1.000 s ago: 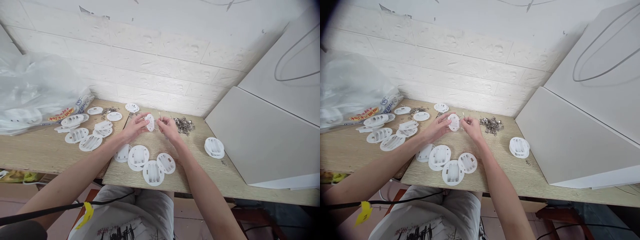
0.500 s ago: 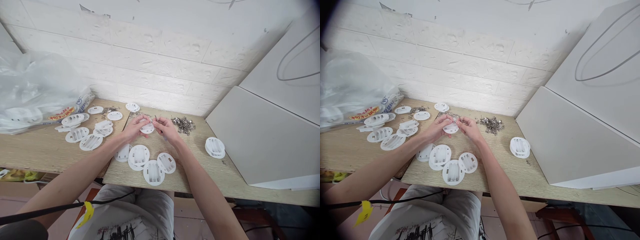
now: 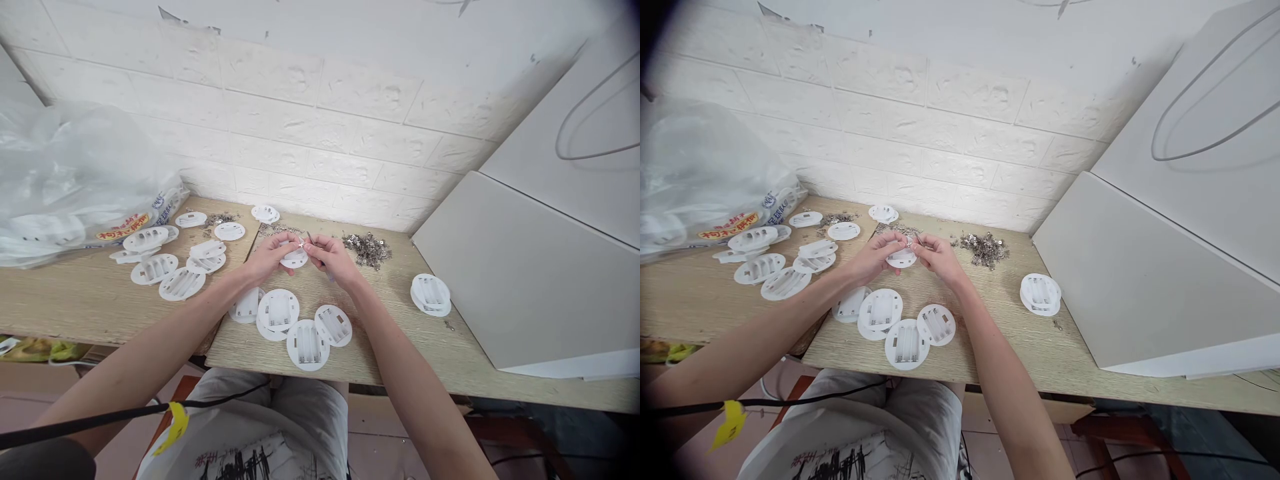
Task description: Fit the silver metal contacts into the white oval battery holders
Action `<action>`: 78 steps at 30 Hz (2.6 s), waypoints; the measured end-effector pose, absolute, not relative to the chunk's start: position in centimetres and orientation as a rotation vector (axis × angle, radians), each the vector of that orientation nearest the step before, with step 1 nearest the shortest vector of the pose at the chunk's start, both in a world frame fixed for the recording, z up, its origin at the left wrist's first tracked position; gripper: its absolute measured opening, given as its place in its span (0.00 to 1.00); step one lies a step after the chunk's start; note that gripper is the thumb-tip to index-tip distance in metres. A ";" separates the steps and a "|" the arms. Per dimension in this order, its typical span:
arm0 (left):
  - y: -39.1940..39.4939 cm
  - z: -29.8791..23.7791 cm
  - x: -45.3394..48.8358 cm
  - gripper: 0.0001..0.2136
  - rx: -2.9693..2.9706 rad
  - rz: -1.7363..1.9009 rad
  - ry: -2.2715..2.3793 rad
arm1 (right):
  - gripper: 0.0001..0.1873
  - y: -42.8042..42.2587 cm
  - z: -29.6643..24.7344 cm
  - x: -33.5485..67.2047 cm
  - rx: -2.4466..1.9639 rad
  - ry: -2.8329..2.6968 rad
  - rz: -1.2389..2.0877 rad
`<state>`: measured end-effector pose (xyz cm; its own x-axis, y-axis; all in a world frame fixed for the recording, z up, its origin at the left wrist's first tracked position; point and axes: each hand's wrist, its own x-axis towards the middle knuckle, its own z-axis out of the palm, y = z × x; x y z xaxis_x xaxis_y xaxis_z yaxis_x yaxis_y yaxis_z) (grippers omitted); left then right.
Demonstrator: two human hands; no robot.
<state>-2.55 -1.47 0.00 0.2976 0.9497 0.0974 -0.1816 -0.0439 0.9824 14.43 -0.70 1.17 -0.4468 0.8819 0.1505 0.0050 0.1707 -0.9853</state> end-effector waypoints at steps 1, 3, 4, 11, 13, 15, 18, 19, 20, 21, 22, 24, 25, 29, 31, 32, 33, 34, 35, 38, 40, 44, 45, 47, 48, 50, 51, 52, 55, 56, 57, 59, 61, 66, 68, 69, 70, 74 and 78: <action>-1.4 -0.1 -2.6 0.14 1.266 1.102 0.817 | 0.16 -0.6 1.1 14.5 -0.857 -1.653 1.390; -1.3 -0.2 -2.6 0.14 1.275 1.091 0.793 | 0.16 -0.5 0.9 14.5 -0.847 -1.662 1.410; -1.3 -0.2 -2.7 0.14 1.281 1.084 0.778 | 0.16 -0.4 0.9 14.6 -0.840 -1.665 1.419; -1.5 0.1 -2.8 0.14 1.291 1.044 0.747 | 0.17 -0.3 0.8 14.8 -0.821 -1.663 1.442; -1.5 0.1 -2.8 0.15 1.289 1.053 0.770 | 0.18 -0.2 0.8 14.9 -0.848 -1.625 1.435; -1.5 0.1 -2.7 0.17 1.286 1.078 0.806 | 0.18 -0.1 0.8 14.9 -0.895 -1.587 1.397; -1.2 -0.3 -2.7 0.22 1.246 1.141 0.866 | 0.17 0.0 0.7 15.0 -0.988 -1.561 1.290; -1.2 -0.4 -2.7 0.22 1.233 1.161 0.882 | 0.16 0.1 0.7 15.0 -1.016 -1.559 1.255; -1.1 -0.5 -2.7 0.23 1.227 1.174 0.890 | 0.16 0.1 0.6 15.0 -1.040 -1.561 1.225; -1.0 -0.5 -2.7 0.23 1.229 1.180 0.893 | 0.16 0.1 0.6 14.9 -1.058 -1.563 1.201; -1.0 -0.6 -2.7 0.23 1.235 1.182 0.890 | 0.15 0.1 0.6 14.9 -1.070 -1.567 1.182; -1.0 -0.5 -2.7 0.23 1.249 1.172 0.866 | 0.15 0.2 0.5 14.9 -1.086 -1.578 1.156; -1.1 -0.5 -2.7 0.23 1.254 1.160 0.842 | 0.15 0.2 0.5 14.9 -1.092 -1.582 1.146; -1.3 -0.2 -2.7 0.22 1.299 1.096 0.705 | 0.12 0.3 0.4 14.9 -1.109 -1.590 1.108; -1.3 -0.1 -2.7 0.22 1.348 1.072 0.667 | 0.11 0.4 0.4 14.9 -1.123 -1.585 1.062; -1.3 -0.1 -2.8 0.22 1.373 1.069 0.660 | 0.11 0.4 0.4 14.9 -1.133 -1.585 1.033; -1.2 -0.2 -2.8 0.22 1.394 1.069 0.658 | 0.11 0.5 0.4 14.9 -1.147 -1.589 1.003; -1.2 -0.2 -2.8 0.22 1.413 1.067 0.659 | 0.11 0.5 0.4 14.9 -1.161 -1.596 0.974; -1.1 -0.3 -2.8 0.23 1.431 1.064 0.661 | 0.11 0.5 0.4 14.9 -1.175 -1.605 0.949; -1.0 -0.5 -2.8 0.25 1.484 1.049 0.670 | 0.11 0.6 0.3 14.9 -1.216 -1.624 0.894; -1.0 -0.6 -2.8 0.25 1.503 1.062 0.677 | 0.11 0.7 0.2 14.8 -1.242 -1.609 0.881; -1.1 -0.6 -2.6 0.24 1.518 1.086 0.689 | 0.10 0.7 -0.2 14.5 -1.271 -1.583 0.850; -1.1 -0.7 -2.6 0.24 1.519 1.086 0.692 | 0.10 0.7 -0.3 14.4 -1.275 -1.589 0.824; -1.1 -0.7 -2.5 0.25 1.506 1.098 0.712 | 0.10 0.6 -0.4 14.1 -1.278 -1.613 0.768; -1.1 -0.7 -2.5 0.25 1.495 1.107 0.729 | 0.11 0.5 -0.5 14.0 -1.273 -1.628 0.747; -1.1 -0.7 -2.6 0.26 1.481 1.124 0.771 | 0.12 0.3 -0.4 13.8 -1.242 -1.650 0.749; -1.0 -0.7 -2.7 0.27 1.482 1.131 0.786 | 0.13 0.3 -0.4 13.7 -1.218 -1.650 0.775; -1.0 -0.7 -2.8 0.27 1.487 1.135 0.796 | 0.13 0.2 -0.4 13.7 -1.194 -1.644 0.814; -0.9 -0.5 -3.1 0.26 1.524 1.109 0.788 | 0.14 0.3 -0.3 13.7 -1.146 -1.628 0.927; -0.9 -0.4 -3.2 0.26 1.534 1.097 0.782 | 0.15 0.3 -0.3 13.8 -1.137 -1.632 0.951; -0.9 -0.4 -3.3 0.26 1.542 1.085 0.780 | 0.15 0.3 -0.3 13.8 -1.132 -1.637 0.974; -0.8 -0.4 -3.6 0.24 1.561 1.061 0.773 | 0.17 0.5 -0.4 14.0 -1.122 -1.647 1.031; -0.7 -0.4 -3.9 0.22 1.588 1.031 0.757 | 0.20 0.5 -0.6 14.1 -1.104 -1.662 1.096; -0.4 -0.7 -4.5 0.18 1.483 1.028 0.730 | 0.21 0.4 -0.4 14.3 -1.028 -1.679 1.200; -0.2 -0.8 -4.5 0.17 1.316 1.110 0.707 | 0.21 0.3 -0.2 14.3 -1.021 -1.642 1.234; -0.1 -0.8 -4.5 0.17 1.242 1.147 0.690 | 0.21 0.3 -0.2 14.4 -1.023 -1.630 1.243; -0.1 -0.8 -4.6 0.16 1.184 1.177 0.672 | 0.22 0.3 -0.2 14.4 -1.026 -1.628 1.244; 0.1 -0.7 -4.9 0.14 1.112 1.227 0.659 | 0.22 0.5 -0.6 14.4 -1.093 -1.753 1.073; -0.1 -0.6 -5.0 0.14 1.143 1.218 0.657 | 0.16 0.5 -1.0 14.2 -1.198 -1.996 0.580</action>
